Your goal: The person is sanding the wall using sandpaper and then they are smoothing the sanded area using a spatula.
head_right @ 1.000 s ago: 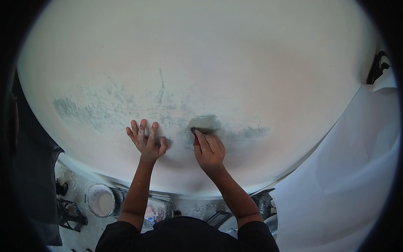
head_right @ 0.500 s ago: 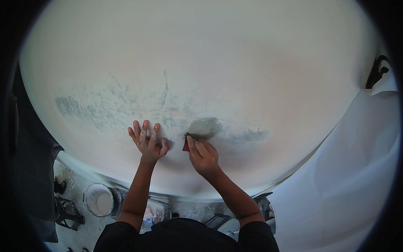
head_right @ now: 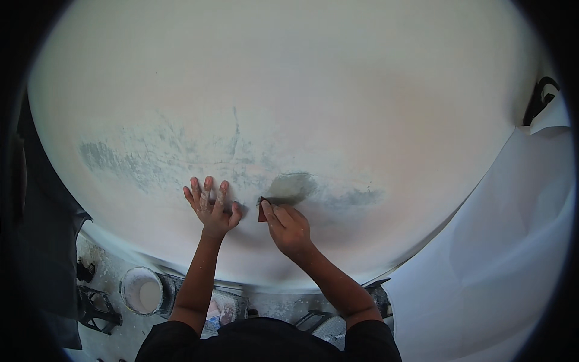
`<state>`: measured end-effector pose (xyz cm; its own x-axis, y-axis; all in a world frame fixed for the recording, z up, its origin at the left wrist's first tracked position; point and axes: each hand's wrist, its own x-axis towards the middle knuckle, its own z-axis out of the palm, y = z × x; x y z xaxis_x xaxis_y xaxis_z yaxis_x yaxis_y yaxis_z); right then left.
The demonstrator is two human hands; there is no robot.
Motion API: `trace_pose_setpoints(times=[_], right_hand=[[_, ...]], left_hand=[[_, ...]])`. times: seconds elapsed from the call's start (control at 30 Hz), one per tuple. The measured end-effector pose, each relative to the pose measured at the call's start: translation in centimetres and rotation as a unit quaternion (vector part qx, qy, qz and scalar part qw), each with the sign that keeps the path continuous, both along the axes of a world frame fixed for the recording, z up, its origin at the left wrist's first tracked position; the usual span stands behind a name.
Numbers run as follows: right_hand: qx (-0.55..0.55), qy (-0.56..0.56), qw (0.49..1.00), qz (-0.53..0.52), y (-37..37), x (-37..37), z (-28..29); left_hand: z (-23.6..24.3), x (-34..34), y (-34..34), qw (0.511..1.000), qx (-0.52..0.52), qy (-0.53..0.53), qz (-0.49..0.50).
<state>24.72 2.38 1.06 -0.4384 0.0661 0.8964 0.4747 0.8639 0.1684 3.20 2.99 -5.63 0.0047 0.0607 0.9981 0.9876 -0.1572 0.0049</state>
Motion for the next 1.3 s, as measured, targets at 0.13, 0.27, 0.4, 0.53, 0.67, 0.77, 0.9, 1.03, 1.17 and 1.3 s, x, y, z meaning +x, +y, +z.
trace_pose_setpoints(times=[0.13,0.27,0.4,0.53,0.67,0.77,0.9,1.03,1.17,1.3], right_hand=[[-0.017,0.01,1.0,-0.005,0.1,0.0,0.0],[-0.027,0.005,1.0,-0.002,-0.2,0.2,1.0],[-0.016,-0.018,1.0,-0.013,-0.2,-0.4,-0.3],[-0.033,-0.011,0.999,0.004,-0.1,-0.5,-0.3],[-0.042,-0.049,0.998,-0.024,-1.1,-0.9,-1.0],[0.004,0.015,1.0,-0.017,-0.4,0.2,0.6],[-0.042,-0.028,0.998,-0.025,-0.6,-0.1,-1.1],[-0.009,0.009,1.0,-0.01,0.1,0.3,-0.3],[-0.007,0.007,1.0,-0.006,0.2,0.4,-2.0],[-0.038,0.01,0.999,-0.005,0.1,0.3,-1.9]], left_hand=[[0.2,0.1,0.0,1.0,-0.001,0.002,0.003],[0.0,0.0,0.2,1.0,0.002,0.005,0.001],[0.0,0.0,0.1,1.0,0.0,0.001,-0.001],[0.0,0.0,0.1,1.0,-0.003,0.0,-0.003],[0.0,0.0,0.0,1.0,-0.004,-0.002,-0.004],[-0.1,0.0,0.0,1.0,-0.002,0.002,-0.002],[0.0,0.0,0.1,1.0,-0.004,0.003,-0.001],[0.0,-0.1,-0.1,1.0,-0.009,0.003,0.0],[0.1,0.1,0.0,1.0,-0.005,0.002,0.004],[0.0,0.1,-0.1,1.0,-0.004,0.004,0.005]])
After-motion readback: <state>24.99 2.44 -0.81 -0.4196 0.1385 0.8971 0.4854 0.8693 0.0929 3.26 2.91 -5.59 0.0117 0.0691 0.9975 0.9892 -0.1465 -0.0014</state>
